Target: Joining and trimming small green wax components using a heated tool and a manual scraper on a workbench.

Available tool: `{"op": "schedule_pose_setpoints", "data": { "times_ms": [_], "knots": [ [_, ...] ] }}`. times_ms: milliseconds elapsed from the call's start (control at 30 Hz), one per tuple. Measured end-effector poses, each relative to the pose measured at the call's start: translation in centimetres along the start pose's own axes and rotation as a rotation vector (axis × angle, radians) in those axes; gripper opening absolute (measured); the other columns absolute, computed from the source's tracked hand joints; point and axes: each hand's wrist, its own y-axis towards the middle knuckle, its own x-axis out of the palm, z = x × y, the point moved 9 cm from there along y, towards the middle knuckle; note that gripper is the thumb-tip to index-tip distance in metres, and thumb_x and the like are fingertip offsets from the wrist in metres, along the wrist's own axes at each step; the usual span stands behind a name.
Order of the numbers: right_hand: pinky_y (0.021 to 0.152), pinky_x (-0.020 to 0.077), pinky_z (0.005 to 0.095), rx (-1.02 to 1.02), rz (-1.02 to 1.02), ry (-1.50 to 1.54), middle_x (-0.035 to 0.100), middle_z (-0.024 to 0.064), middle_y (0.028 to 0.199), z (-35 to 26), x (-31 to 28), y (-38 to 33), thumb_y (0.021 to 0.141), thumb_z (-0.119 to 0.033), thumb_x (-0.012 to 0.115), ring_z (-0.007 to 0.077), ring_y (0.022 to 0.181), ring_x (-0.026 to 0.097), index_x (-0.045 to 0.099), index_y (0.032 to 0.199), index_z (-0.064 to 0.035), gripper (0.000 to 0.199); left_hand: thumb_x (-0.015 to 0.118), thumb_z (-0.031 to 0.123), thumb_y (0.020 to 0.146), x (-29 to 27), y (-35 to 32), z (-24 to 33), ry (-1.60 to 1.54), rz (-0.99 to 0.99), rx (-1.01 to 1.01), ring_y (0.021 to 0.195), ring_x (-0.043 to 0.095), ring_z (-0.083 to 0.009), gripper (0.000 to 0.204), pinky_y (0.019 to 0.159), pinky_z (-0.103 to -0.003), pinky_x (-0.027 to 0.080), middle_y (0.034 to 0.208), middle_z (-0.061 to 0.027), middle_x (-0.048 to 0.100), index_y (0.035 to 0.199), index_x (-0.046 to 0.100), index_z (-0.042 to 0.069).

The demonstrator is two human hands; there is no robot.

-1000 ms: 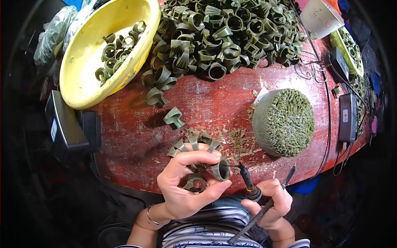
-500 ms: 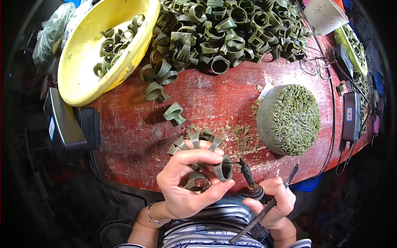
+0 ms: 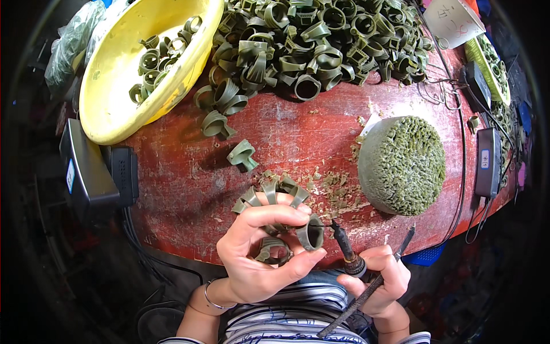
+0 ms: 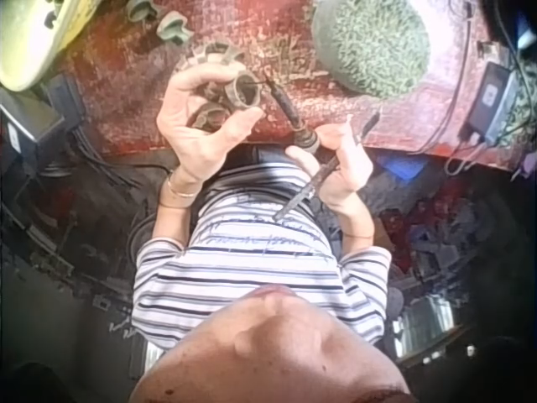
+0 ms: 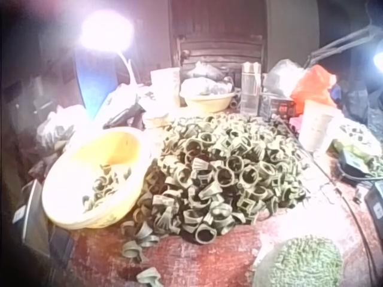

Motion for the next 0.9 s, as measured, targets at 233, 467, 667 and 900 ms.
{"op": "schedule_pose_setpoints", "data": {
  "times_ms": [233,467,667,900],
  "knots": [
    [0.043,0.0456,0.024,-0.002,-0.009,-0.014,0.058,0.0096,0.059,-0.05,-0.01,0.01,0.058,-0.026,0.081,0.0193,0.048,0.058,0.047,0.063,-0.0019,0.042,0.072,-0.006,0.064,-0.18,-0.07,0.0,0.023,0.008,0.015,0.084,0.055,-0.0148,0.045,0.06,-0.021,0.051,0.105,-0.0164,0.049,0.103,0.05,-0.003],
    [0.044,0.0454,0.0239,0.014,-0.005,-0.002,0.057,0.0095,0.059,0.17,-0.06,-0.07,0.058,-0.026,0.081,0.0187,0.049,0.058,0.047,0.064,-0.0019,0.042,0.072,-0.005,0.064,-0.12,-0.05,-0.09,0.021,-0.001,0.007,0.083,0.056,-0.0143,0.044,0.06,-0.021,0.05,0.106,-0.0162,0.05,0.103,0.051,-0.003],
    [0.045,0.0457,0.0237,0.016,-0.003,-0.014,0.057,0.0099,0.06,0.32,-0.07,-0.25,0.058,-0.026,0.081,0.0186,0.05,0.059,0.048,0.065,-0.002,0.042,0.073,-0.005,0.063,-0.11,-0.08,-0.12,0.02,0.005,-0.001,0.083,0.055,-0.0139,0.045,0.059,-0.02,0.05,0.106,-0.016,0.05,0.102,0.051,-0.003],
    [0.044,0.0456,0.0237,0.017,0.015,0.023,0.057,0.0095,0.06,0.4,-0.15,-0.24,0.058,-0.027,0.081,0.0184,0.049,0.059,0.048,0.066,-0.0023,0.042,0.073,-0.005,0.063,-0.09,-0.08,-0.18,0.021,-0.005,-0.008,0.083,0.055,-0.0133,0.044,0.059,-0.02,0.05,0.106,-0.0159,0.049,0.102,0.051,-0.003]
  ]
}}
